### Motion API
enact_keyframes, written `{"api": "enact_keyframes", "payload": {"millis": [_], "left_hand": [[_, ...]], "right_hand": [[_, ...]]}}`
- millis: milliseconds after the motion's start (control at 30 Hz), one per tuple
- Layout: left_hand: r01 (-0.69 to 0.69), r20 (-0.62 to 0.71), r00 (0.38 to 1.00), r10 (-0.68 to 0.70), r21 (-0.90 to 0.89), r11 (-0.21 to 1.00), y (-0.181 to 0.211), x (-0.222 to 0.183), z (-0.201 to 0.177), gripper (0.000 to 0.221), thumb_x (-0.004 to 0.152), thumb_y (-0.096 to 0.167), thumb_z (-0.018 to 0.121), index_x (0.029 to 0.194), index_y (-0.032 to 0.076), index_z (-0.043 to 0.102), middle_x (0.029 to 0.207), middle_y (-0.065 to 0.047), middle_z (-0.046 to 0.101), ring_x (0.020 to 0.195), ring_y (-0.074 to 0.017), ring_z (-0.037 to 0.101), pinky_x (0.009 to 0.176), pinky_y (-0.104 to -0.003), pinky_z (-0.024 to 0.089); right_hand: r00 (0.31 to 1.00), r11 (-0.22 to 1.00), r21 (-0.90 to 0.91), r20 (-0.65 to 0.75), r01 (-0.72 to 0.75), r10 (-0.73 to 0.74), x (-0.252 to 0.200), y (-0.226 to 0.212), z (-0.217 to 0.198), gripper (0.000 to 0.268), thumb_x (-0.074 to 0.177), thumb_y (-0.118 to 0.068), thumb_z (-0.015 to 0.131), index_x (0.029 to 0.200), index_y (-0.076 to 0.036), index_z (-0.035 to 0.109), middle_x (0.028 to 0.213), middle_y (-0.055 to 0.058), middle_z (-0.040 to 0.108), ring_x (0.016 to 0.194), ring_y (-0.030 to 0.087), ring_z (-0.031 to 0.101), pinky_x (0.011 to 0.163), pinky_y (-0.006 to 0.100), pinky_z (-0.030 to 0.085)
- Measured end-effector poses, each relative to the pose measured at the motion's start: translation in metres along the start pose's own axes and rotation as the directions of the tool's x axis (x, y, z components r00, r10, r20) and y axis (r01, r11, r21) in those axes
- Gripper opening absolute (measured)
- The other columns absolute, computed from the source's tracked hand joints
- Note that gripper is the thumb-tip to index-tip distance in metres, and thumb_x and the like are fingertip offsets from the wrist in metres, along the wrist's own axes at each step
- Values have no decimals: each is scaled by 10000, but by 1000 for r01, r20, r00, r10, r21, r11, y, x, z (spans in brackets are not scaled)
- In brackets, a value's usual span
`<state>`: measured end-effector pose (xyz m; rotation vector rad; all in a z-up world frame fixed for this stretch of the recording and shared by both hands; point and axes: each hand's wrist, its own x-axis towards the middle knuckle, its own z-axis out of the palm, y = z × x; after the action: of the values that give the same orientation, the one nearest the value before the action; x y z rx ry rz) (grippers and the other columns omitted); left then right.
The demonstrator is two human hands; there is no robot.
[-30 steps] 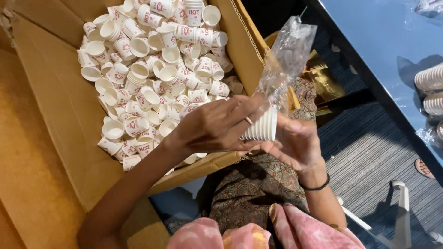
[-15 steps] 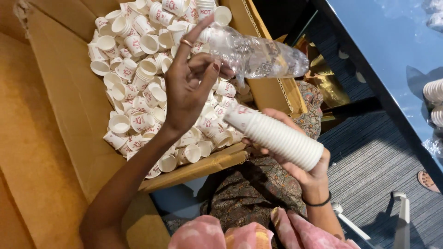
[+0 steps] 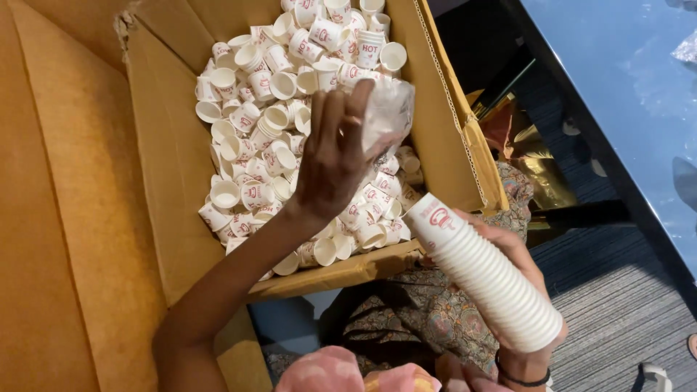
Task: Packaging stacks of paper cups into plastic sleeves.
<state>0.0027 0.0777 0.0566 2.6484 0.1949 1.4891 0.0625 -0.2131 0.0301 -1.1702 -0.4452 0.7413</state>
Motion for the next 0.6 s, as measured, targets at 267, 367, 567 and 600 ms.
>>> {"api": "enact_keyframes", "payload": {"millis": [267, 367, 567, 600], "left_hand": [[-55, 224, 974, 42, 53, 997, 24, 0, -18, 455, 885, -111, 735, 1319, -116, 596, 975, -130, 578, 918, -244, 596, 701, -337, 582], [-16, 296, 955, 10, 19, 1000, 20, -5, -16, 304, 896, -100, 728, 1189, -126, 651, 937, -152, 611, 885, -240, 623, 674, -335, 580], [10, 375, 927, 24, -88, 996, 29, -7, -19, 273, 804, -132, 679, 1076, -108, 671, 931, -169, 662, 893, -269, 674, 705, -336, 599], [24, 357, 934, 32, -152, 988, 34, -3, -24, 340, 762, -121, 674, 1102, -115, 665, 952, -181, 670, 909, -294, 677, 746, -355, 611]], "right_hand": [[974, 978, 201, 225, -52, 6, -22, -25, 60, 1082, 767, -730, 759, 1407, 94, 473, 1577, 346, 421, 1330, 401, 593, 1029, 409, 567], [988, 976, 174, 93, -134, 120, -20, -23, 67, 1130, 742, -802, 678, 1396, 99, 483, 1581, 354, 439, 1294, 405, 590, 1002, 426, 540], [998, 994, 90, 40, -59, 55, -9, -19, 70, 1089, 743, -771, 690, 1370, 84, 439, 1558, 343, 435, 1395, 396, 536, 1096, 460, 507], [999, 997, 71, 37, -12, 9, -8, -19, 69, 1137, 733, -820, 673, 1379, 83, 429, 1548, 338, 431, 1426, 383, 518, 1130, 460, 507]]}}
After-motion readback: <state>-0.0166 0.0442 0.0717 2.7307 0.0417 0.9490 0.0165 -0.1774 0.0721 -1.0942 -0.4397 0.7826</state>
